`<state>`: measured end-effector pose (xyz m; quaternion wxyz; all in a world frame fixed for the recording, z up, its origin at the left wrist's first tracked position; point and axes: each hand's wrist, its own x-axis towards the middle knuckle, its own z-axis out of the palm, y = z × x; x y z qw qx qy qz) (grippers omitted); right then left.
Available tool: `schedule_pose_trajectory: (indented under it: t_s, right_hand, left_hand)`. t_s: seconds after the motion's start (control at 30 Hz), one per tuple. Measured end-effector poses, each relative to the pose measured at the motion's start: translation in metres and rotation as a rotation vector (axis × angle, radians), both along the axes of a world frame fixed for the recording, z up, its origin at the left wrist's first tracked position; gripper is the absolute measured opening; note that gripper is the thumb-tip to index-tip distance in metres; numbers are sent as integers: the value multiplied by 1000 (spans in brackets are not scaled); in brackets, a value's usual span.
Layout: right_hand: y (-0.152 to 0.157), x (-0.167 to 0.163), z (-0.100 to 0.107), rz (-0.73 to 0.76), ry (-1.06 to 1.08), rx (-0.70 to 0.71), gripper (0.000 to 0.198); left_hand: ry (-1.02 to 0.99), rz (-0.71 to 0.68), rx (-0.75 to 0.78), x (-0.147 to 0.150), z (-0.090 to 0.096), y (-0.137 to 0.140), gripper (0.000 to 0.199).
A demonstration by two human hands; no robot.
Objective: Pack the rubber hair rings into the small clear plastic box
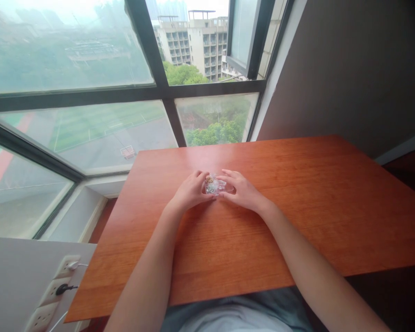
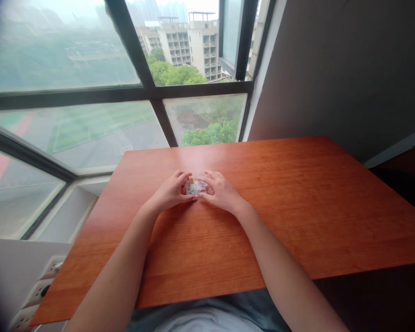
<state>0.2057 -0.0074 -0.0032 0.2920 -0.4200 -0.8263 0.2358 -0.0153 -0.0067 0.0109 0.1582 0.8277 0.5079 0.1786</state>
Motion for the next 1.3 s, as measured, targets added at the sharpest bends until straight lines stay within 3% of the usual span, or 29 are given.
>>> schedule_pose_trajectory:
  t_s: [0.3,0.67,0.9,1.3]
  right_hand:
    - [0,6,2,60,-84,34,51]
    - [1,11,4,65,-22,23,57]
    - [2,9,0,71,-68,115,53]
    - [0,1,-3,105,-98,170,45]
  left_hand:
    - [-33,-13,-12,1,1,0,65]
    - [-45,-33,-68,8,5,-5,61]
    - [-57,-33,-43,11,-3,-4,80]
    - [-38,-54,-44,13,-1,-4,76]
